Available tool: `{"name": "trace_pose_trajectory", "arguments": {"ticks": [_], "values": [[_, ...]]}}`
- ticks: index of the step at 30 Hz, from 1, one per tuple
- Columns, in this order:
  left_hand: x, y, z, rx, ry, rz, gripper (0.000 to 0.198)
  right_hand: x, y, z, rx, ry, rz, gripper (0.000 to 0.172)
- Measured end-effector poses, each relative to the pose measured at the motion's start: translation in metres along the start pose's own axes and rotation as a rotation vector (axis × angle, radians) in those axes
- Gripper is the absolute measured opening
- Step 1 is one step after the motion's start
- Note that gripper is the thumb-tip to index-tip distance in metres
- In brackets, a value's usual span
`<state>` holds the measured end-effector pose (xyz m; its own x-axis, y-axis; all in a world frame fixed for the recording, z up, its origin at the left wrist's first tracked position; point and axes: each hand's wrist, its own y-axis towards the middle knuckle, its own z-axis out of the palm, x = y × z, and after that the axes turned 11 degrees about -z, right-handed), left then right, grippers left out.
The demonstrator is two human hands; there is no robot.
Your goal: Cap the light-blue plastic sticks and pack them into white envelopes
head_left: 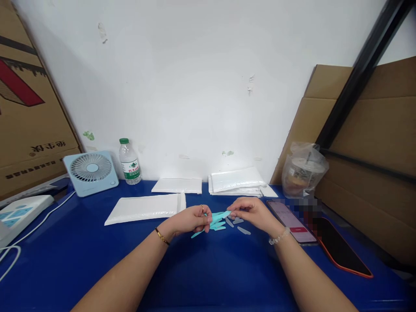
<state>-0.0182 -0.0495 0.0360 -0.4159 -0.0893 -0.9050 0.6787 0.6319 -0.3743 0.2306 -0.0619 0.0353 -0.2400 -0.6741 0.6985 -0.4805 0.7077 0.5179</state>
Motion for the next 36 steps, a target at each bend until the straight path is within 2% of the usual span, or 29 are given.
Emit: {"name": "trace_pose_trajectory", "arguments": {"ticks": [3, 7, 12, 15, 18, 25, 36], "values": [[-0.001, -0.003, -0.004, -0.067, 0.023, -0.005, 0.031, 0.002, -0.002, -0.010, -0.075, 0.002, 0.015, 0.025], [0.002, -0.003, -0.013, -0.358, 0.193, 0.050, 0.034, 0.001, -0.003, -0.021, -0.232, 0.019, 0.127, 0.028], [0.006, 0.004, -0.018, -0.697, 0.475, 0.139, 0.030, -0.012, 0.002, -0.006, -0.336, 0.181, 0.211, 0.032], [0.006, 0.006, -0.016, -0.828, 0.583, 0.184, 0.028, -0.018, 0.004, 0.006, -0.365, 0.270, 0.222, 0.031], [0.006, 0.007, -0.015, -0.857, 0.609, 0.212, 0.028, -0.018, 0.005, 0.012, -0.367, 0.267, 0.201, 0.028], [0.005, 0.006, -0.015, -0.843, 0.595, 0.195, 0.026, -0.016, 0.008, 0.023, -0.310, 0.255, 0.210, 0.031], [0.009, 0.013, -0.002, -0.733, 0.499, 0.190, 0.028, -0.017, 0.012, 0.036, -0.200, 0.230, 0.186, 0.031]]}}
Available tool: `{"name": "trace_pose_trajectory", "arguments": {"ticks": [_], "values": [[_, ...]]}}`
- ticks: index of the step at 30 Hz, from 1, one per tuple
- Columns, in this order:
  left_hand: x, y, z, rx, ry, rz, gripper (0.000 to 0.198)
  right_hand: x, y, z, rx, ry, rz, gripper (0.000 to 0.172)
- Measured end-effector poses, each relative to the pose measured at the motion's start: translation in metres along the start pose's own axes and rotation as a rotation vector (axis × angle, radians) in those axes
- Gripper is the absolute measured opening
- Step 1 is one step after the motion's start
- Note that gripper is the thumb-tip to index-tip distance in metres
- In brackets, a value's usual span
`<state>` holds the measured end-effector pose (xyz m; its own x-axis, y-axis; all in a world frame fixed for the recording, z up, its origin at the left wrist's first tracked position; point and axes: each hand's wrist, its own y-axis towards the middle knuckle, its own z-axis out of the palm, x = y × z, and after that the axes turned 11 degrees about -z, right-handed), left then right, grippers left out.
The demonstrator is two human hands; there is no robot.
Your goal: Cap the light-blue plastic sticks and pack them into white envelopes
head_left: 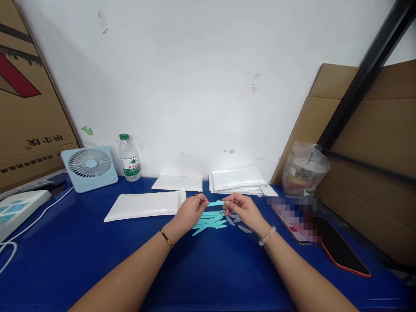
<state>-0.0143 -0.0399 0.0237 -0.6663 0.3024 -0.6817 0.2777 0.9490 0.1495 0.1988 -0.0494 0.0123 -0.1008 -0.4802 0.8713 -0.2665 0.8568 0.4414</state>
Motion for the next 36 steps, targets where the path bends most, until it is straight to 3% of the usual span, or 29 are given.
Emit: {"name": "trace_pose_trajectory", "arguments": {"ticks": [4, 9, 13, 17, 24, 28, 32, 36], "values": [[0.004, 0.006, 0.000, 0.044, -0.018, 0.037, 0.025, -0.006, 0.002, -0.003, 0.001, -0.068, 0.010, 0.031], [0.023, 0.024, 0.012, 0.009, 0.134, -0.025, 0.021, -0.020, 0.006, -0.027, -0.044, -0.532, -0.017, 0.026], [0.027, 0.027, 0.020, 0.021, 0.241, -0.005, 0.020, -0.033, 0.006, -0.050, 0.064, -0.717, 0.016, 0.020], [0.017, 0.016, 0.022, 0.008, 0.307, 0.073, 0.027, -0.039, 0.003, -0.055, 0.161, -0.659, 0.068, 0.018], [0.004, -0.003, 0.020, 0.205, 0.286, 0.040, 0.017, -0.039, -0.002, -0.054, 0.172, -0.597, 0.135, 0.014], [0.006, -0.005, 0.012, 0.275, 0.181, 0.035, 0.032, -0.038, -0.002, -0.055, 0.106, -0.482, 0.143, 0.016], [0.007, -0.005, 0.010, 0.353, 0.169, 0.053, 0.026, -0.034, 0.000, -0.054, 0.028, -0.314, 0.109, 0.021], [0.008, -0.002, 0.015, 0.336, 0.168, -0.037, 0.022, -0.026, 0.000, -0.050, -0.007, -0.167, 0.093, 0.025]]}}
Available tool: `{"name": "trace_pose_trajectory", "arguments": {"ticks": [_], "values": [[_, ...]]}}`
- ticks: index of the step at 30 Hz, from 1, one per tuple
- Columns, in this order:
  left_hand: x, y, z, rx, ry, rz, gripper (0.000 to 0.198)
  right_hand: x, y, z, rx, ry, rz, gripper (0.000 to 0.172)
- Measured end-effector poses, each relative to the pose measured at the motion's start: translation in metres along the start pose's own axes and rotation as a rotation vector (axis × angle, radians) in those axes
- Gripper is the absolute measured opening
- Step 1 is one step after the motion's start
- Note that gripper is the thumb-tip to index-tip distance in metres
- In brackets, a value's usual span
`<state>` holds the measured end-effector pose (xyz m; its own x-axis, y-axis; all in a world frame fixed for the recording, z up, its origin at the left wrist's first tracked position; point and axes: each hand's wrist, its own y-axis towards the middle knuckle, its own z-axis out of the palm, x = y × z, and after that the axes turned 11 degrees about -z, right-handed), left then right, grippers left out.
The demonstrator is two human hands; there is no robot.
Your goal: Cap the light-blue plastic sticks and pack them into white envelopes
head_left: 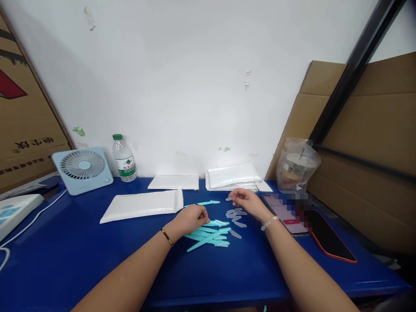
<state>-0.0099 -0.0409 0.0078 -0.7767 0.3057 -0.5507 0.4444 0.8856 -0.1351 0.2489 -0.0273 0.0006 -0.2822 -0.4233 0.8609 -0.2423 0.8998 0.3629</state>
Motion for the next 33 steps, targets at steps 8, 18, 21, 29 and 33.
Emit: {"name": "trace_pose_trajectory", "arguments": {"ticks": [8, 18, 21, 29, 33], "values": [[0.011, 0.010, 0.001, -0.190, -0.139, -0.007, 0.028, 0.009, 0.000, 0.012, -0.065, 0.201, 0.063, 0.033], [0.011, 0.015, 0.001, -0.222, -0.235, -0.005, 0.028, 0.018, -0.002, 0.031, -0.014, 0.211, 0.039, 0.036], [0.010, 0.018, 0.005, -0.225, -0.242, 0.013, 0.029, 0.020, -0.002, 0.039, 0.033, 0.207, 0.032, 0.035], [0.012, 0.018, 0.000, -0.319, -0.030, 0.017, 0.022, 0.016, -0.003, 0.016, 0.100, -0.408, -0.112, 0.024], [0.008, 0.011, -0.006, -0.198, 0.070, 0.157, 0.026, 0.009, -0.006, 0.001, 0.288, -0.503, -0.146, 0.011]]}}
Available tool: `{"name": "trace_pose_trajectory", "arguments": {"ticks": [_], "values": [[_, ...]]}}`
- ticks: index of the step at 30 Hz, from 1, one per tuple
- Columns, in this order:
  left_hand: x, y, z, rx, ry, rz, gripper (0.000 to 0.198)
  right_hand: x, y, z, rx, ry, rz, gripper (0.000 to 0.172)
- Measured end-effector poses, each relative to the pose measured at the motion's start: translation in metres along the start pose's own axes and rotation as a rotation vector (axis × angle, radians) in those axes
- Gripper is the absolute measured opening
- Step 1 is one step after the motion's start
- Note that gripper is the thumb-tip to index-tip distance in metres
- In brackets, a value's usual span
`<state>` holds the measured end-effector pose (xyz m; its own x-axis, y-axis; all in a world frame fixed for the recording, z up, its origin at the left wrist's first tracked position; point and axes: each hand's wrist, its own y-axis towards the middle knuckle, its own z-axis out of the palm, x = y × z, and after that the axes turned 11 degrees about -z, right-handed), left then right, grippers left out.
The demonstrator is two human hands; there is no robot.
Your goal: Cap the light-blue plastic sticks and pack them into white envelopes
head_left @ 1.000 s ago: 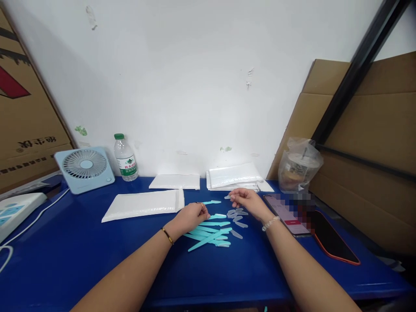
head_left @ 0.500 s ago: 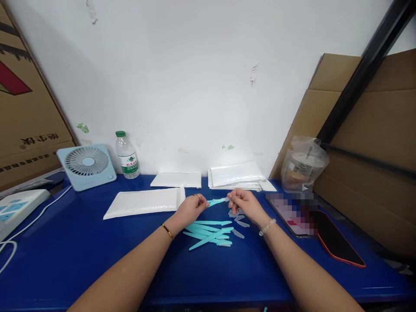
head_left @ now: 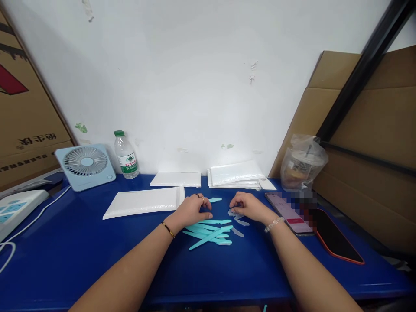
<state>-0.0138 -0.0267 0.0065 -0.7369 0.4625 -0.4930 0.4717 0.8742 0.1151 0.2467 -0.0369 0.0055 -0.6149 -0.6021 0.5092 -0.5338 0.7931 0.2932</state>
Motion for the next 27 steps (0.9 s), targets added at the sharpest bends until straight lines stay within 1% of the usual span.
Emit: {"name": "trace_pose_trajectory", "arguments": {"ticks": [2, 4, 9, 12, 15, 21, 27], "values": [[-0.002, -0.001, 0.001, 0.118, 0.027, 0.023, 0.021, -0.001, -0.001, 0.001, 0.058, -0.017, -0.011, 0.009], [-0.004, 0.000, 0.003, 0.157, 0.055, -0.004, 0.015, 0.000, 0.000, 0.003, 0.070, -0.055, -0.027, 0.008], [-0.003, 0.002, 0.007, 0.087, 0.066, -0.066, 0.015, 0.003, 0.003, 0.005, 0.055, -0.150, -0.045, 0.006], [0.001, 0.002, 0.004, 0.054, 0.019, -0.116, 0.017, 0.003, 0.002, 0.002, 0.053, -0.165, -0.059, 0.007], [0.006, 0.002, 0.001, 0.039, -0.012, -0.149, 0.018, 0.005, 0.002, -0.003, 0.034, -0.192, -0.108, 0.008], [0.007, 0.002, -0.003, 0.045, -0.081, -0.165, 0.020, 0.019, 0.005, -0.003, -0.016, -0.297, -0.246, 0.008], [0.005, 0.003, -0.002, 0.121, -0.180, -0.182, 0.027, 0.029, 0.009, 0.007, -0.009, -0.332, -0.323, 0.012]]}}
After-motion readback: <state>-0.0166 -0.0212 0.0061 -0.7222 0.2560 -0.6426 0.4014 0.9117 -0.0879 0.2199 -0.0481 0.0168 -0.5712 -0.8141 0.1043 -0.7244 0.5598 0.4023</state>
